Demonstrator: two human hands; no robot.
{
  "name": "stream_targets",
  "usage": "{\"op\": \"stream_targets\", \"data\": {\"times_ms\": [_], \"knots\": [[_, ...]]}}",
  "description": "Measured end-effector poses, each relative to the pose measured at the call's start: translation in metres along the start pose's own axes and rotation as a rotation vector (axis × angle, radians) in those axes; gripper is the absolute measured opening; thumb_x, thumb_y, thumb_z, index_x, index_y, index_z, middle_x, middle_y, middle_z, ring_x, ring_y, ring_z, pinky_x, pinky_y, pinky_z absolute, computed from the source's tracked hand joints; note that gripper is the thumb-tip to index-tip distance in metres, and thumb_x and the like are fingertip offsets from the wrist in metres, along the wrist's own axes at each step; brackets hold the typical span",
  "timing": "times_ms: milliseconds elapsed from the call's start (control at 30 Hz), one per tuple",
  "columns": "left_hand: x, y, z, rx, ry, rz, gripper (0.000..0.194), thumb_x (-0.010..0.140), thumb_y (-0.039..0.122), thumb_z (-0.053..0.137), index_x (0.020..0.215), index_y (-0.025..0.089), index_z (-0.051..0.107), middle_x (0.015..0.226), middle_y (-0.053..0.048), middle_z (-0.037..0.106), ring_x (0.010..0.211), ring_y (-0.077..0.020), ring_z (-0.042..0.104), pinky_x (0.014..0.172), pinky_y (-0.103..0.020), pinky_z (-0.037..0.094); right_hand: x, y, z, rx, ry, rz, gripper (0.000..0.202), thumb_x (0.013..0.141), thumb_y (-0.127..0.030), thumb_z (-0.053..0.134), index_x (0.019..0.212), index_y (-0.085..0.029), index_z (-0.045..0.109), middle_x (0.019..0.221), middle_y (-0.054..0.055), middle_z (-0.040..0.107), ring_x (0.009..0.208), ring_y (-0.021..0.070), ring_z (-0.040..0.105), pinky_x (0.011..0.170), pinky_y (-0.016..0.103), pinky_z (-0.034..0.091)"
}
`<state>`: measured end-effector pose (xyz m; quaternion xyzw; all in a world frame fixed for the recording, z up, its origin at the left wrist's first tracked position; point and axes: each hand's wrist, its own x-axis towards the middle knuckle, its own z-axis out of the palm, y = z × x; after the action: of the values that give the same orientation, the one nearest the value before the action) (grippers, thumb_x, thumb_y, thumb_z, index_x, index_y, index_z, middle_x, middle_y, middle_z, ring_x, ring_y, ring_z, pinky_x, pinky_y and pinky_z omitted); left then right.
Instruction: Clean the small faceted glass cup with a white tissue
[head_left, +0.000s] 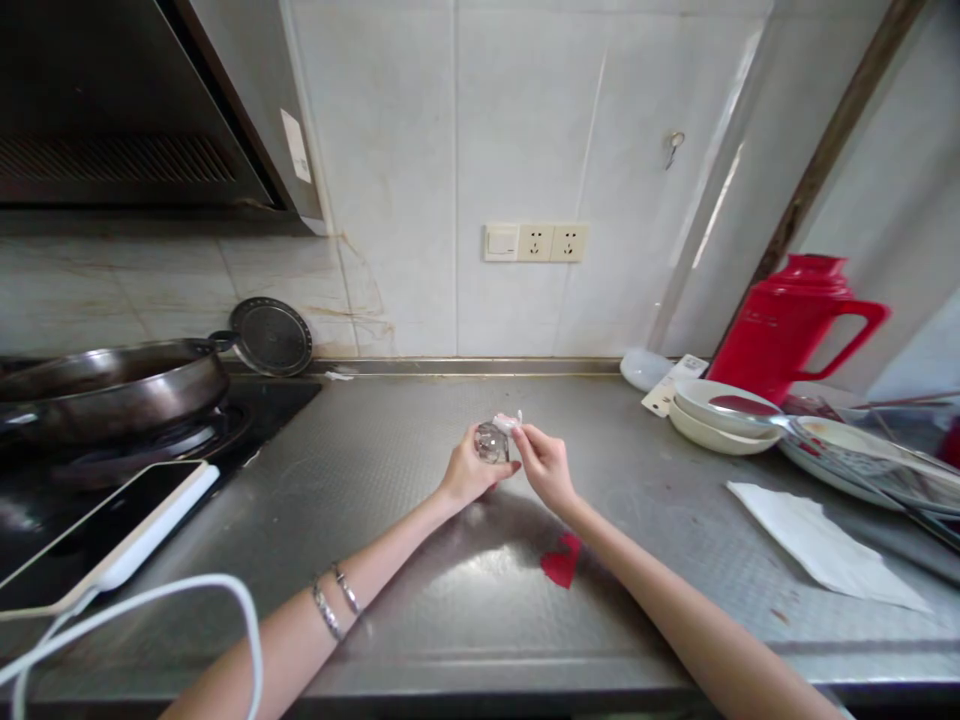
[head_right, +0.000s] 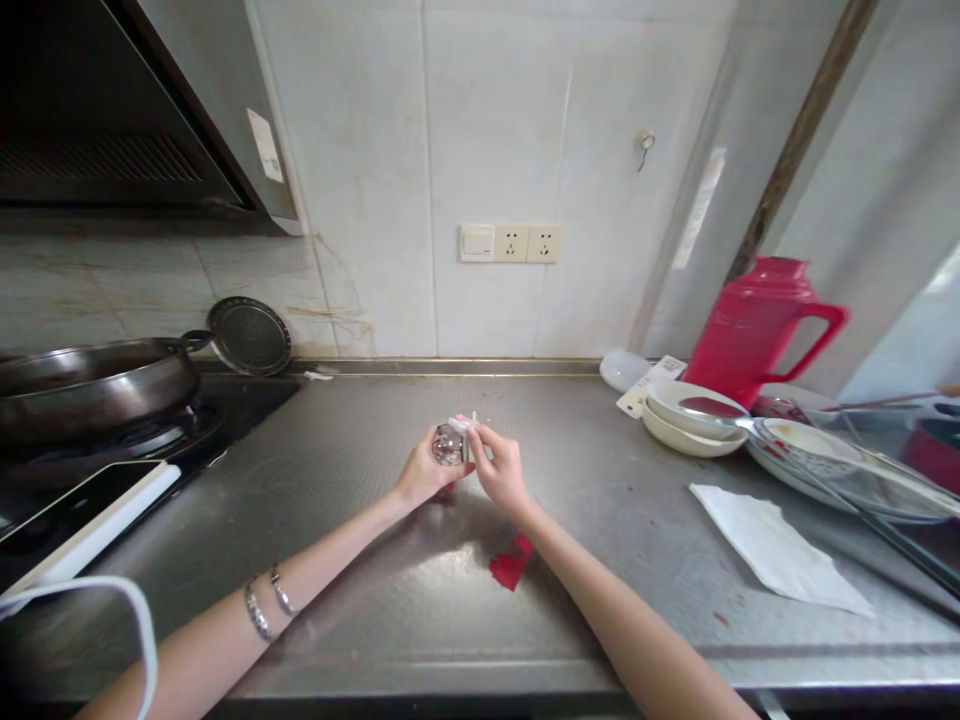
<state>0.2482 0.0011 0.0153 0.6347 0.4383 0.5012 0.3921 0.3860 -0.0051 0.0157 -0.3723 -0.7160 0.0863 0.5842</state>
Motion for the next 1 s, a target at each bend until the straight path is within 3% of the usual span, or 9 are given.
{"op": "stream_targets", "data": {"times_ms": [100, 200, 267, 433, 500, 600, 700, 800, 1000], "knots": [[0.003, -0.004, -0.001, -0.039, -0.033, -0.038, 0.052, 0.058, 0.033, 0.078, 0.1, 0.015, 0.053, 0.081, -0.002, 0.067, 0.057, -0.0123, 0.061, 0.051, -0.023, 0.048, -0.002, -0.002, 0.0, -0.005, -0.073, -0.227, 0.031, 0.094, -0.023, 0.042, 0.117, -0.02, 0.062, 0.117, 0.008, 0.067, 0.111, 0.0225, 0.061, 0.099, 0.041, 0.048], [0.006, -0.006, -0.002, -0.047, -0.047, -0.062, 0.047, 0.061, 0.032, 0.075, 0.099, 0.016, 0.053, 0.072, 0.001, 0.065, 0.046, -0.0101, 0.056, 0.043, -0.022, 0.044, -0.002, -0.003, 0.001, -0.007, -0.16, -0.385, 0.035, 0.094, -0.018, 0.041, 0.124, -0.021, 0.057, 0.121, 0.008, 0.064, 0.119, 0.0217, 0.056, 0.106, 0.045, 0.042], [0.006, -0.006, -0.002, -0.06, -0.028, -0.06, 0.047, 0.06, 0.031, 0.076, 0.099, 0.017, 0.053, 0.071, 0.002, 0.065, 0.048, -0.0103, 0.057, 0.044, -0.021, 0.045, 0.0, -0.001, 0.003, 0.0, -0.139, -0.33, 0.032, 0.094, -0.021, 0.041, 0.12, -0.021, 0.059, 0.118, 0.008, 0.066, 0.115, 0.0224, 0.059, 0.102, 0.044, 0.045], [0.002, -0.001, 0.001, -0.003, 0.003, -0.054, 0.057, 0.056, 0.032, 0.08, 0.102, 0.016, 0.051, 0.08, -0.002, 0.068, 0.061, -0.0145, 0.064, 0.054, -0.024, 0.05, 0.001, 0.002, 0.006, -0.007, 0.045, 0.083, 0.036, 0.095, -0.038, 0.041, 0.088, -0.017, 0.069, 0.082, 0.005, 0.073, 0.076, 0.0213, 0.07, 0.068, 0.031, 0.057], [0.002, -0.002, 0.0, 0.068, 0.019, 0.002, 0.06, 0.055, 0.031, 0.081, 0.104, 0.016, 0.05, 0.088, -0.004, 0.069, 0.073, -0.0177, 0.067, 0.065, -0.027, 0.052, 0.0, 0.001, 0.006, -0.013, 0.049, 0.036, 0.032, 0.095, -0.034, 0.041, 0.095, -0.018, 0.069, 0.089, 0.006, 0.074, 0.084, 0.0222, 0.07, 0.074, 0.032, 0.057], [0.006, -0.008, -0.003, 0.18, 0.03, 0.051, 0.061, 0.056, 0.031, 0.079, 0.107, 0.017, 0.048, 0.093, -0.006, 0.069, 0.082, -0.0207, 0.067, 0.071, -0.03, 0.052, -0.001, -0.002, 0.005, -0.038, -0.065, -0.265, 0.029, 0.095, -0.021, 0.041, 0.116, -0.019, 0.062, 0.115, 0.008, 0.067, 0.112, 0.0223, 0.061, 0.098, 0.04, 0.049], [0.009, -0.015, -0.005, 0.243, 0.033, 0.082, 0.062, 0.058, 0.029, 0.077, 0.111, 0.018, 0.044, 0.091, -0.005, 0.069, 0.08, -0.0207, 0.067, 0.07, -0.03, 0.051, 0.001, -0.003, 0.004, -0.102, -0.212, -0.495, 0.033, 0.093, -0.014, 0.041, 0.123, -0.018, 0.056, 0.12, 0.01, 0.065, 0.119, 0.0201, 0.056, 0.106, 0.044, 0.043], [0.007, -0.014, -0.005, 0.307, 0.038, 0.108, 0.063, 0.058, 0.03, 0.077, 0.11, 0.019, 0.045, 0.093, -0.004, 0.068, 0.08, -0.0209, 0.067, 0.069, -0.029, 0.05, 0.006, 0.0, 0.003, -0.136, -0.238, -0.502, 0.034, 0.094, -0.015, 0.04, 0.123, -0.019, 0.056, 0.12, 0.009, 0.065, 0.117, 0.02, 0.058, 0.105, 0.045, 0.045], [0.0, -0.008, -0.004, 0.384, 0.007, 0.138, 0.061, 0.055, 0.033, 0.078, 0.108, 0.023, 0.049, 0.099, -0.003, 0.067, 0.085, -0.0222, 0.065, 0.068, -0.029, 0.049, 0.007, -0.001, 0.0, -0.099, -0.109, -0.346, 0.031, 0.094, -0.018, 0.041, 0.118, -0.022, 0.061, 0.11, 0.007, 0.07, 0.105, 0.0215, 0.065, 0.097, 0.041, 0.052]]}}
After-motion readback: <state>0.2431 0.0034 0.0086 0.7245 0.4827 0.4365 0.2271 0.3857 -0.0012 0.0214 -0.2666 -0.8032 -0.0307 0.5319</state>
